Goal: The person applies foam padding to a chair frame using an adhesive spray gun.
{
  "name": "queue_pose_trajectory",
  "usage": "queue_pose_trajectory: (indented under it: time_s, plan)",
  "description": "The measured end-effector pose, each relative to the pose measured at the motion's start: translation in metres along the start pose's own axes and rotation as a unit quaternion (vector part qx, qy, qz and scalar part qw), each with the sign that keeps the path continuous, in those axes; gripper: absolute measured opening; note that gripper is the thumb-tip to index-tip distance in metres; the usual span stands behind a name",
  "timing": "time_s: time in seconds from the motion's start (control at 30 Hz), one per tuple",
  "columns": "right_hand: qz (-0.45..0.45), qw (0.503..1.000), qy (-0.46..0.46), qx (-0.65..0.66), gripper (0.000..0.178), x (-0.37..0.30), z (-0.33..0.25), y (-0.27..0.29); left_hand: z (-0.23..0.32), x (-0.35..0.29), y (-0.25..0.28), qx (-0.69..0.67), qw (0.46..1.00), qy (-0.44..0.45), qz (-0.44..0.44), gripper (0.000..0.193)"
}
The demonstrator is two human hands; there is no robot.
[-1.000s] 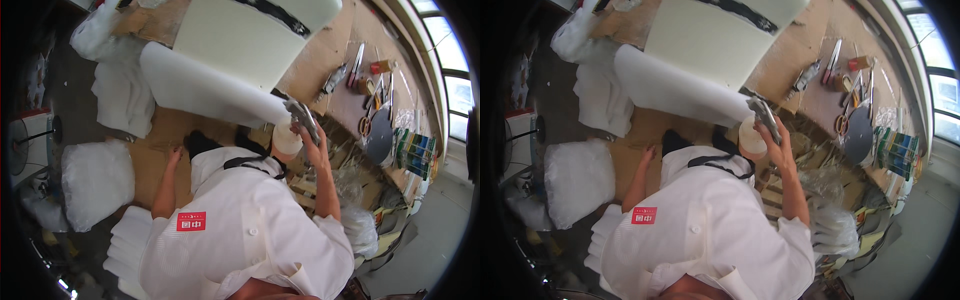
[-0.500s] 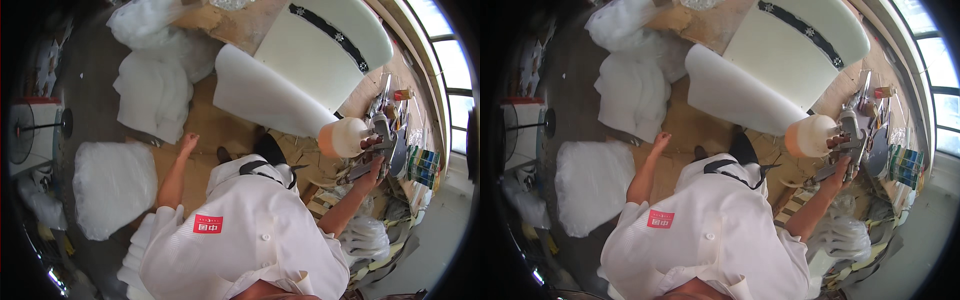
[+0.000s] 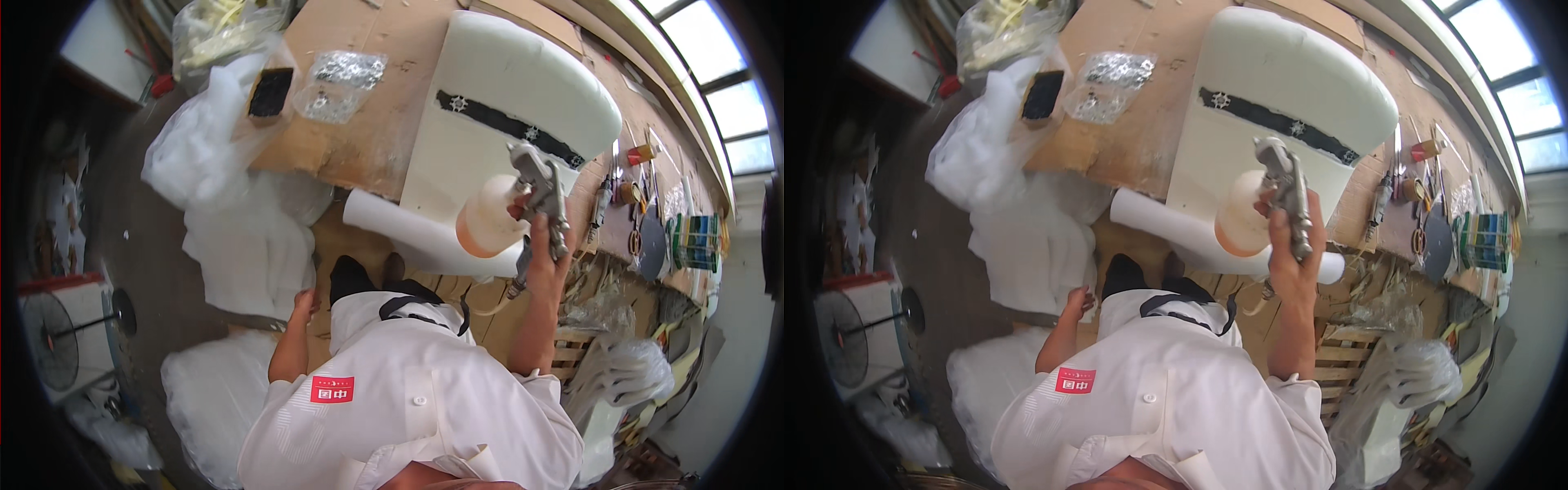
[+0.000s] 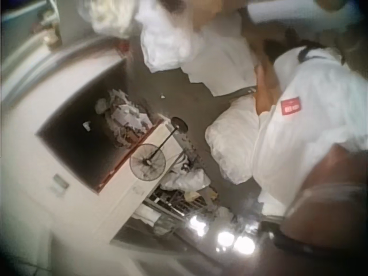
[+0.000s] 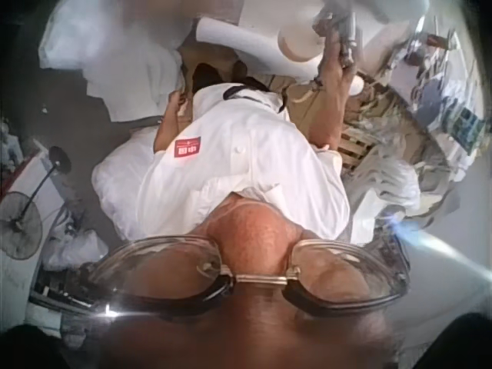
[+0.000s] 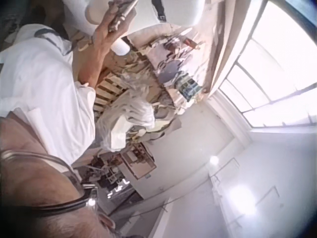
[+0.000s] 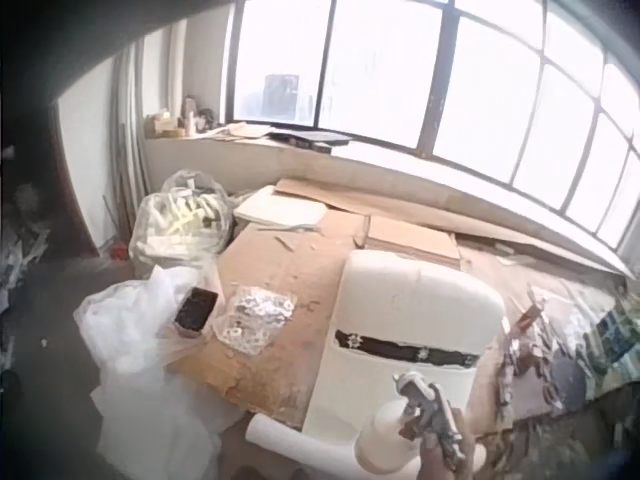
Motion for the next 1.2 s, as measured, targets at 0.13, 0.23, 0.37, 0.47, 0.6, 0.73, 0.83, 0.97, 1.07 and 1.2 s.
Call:
queue_pose_trajectory:
  time_s: [0.13,0.23,0.37,0.47,0.6,0.73,0.83,0.97,1.07,1.2]
  plan:
    - [0.019,0.996,0.051,-0.074,0.027,0.039,-0.008,-0.051,0.037,0.027,0.026,0.086,0.994,0.054,0.046,0.029]
    - [0.065,0.988,0.056,-0.129,0.023,0.061,-0.011,-0.09,0.079,0.064,0.042,0.139,0.987,0.071,0.028,0.034]
    - [0.124,0.967,0.061,-0.212,0.019,0.089,-0.014,-0.138,0.151,0.104,0.054,0.199,0.977,0.069,-0.021,0.041]
    - [0.152,0.947,0.063,-0.276,0.019,0.095,-0.02,-0.164,0.198,0.125,0.06,0.244,0.967,0.058,-0.054,0.042]
    - [0.193,0.933,0.02,-0.303,0.018,0.089,-0.026,-0.188,0.245,0.146,0.068,0.275,0.956,0.046,-0.094,0.04]
    - [0.217,0.93,0.002,-0.298,0.018,0.069,-0.028,-0.202,0.267,0.159,0.074,0.348,0.931,0.05,-0.097,0.036]
    - [0.218,0.923,-0.023,-0.316,0.019,0.052,-0.029,-0.208,0.27,0.163,0.073,0.38,0.917,0.067,-0.102,0.034]
    - [0.211,0.929,-0.047,-0.301,0.021,0.03,-0.019,-0.213,0.274,0.17,0.07,0.391,0.91,0.058,-0.128,0.034]
    - [0.202,0.931,-0.078,-0.293,0.022,0.013,-0.011,-0.214,0.279,0.17,0.066,0.401,0.902,0.071,-0.143,0.037]
    - [0.202,0.932,-0.1,-0.284,0.021,-0.011,0.003,-0.209,0.283,0.166,0.055,0.459,0.87,0.087,-0.158,0.041]
Point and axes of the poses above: each hand's wrist, its own x-axis towards the middle knuckle, its own y-axis out of the back of the hand, z = x × y, the point moved 2 cm from there along x, towards the middle knuckle, and after that the axes turned 5 degrees about z, right-handed, at the moved point
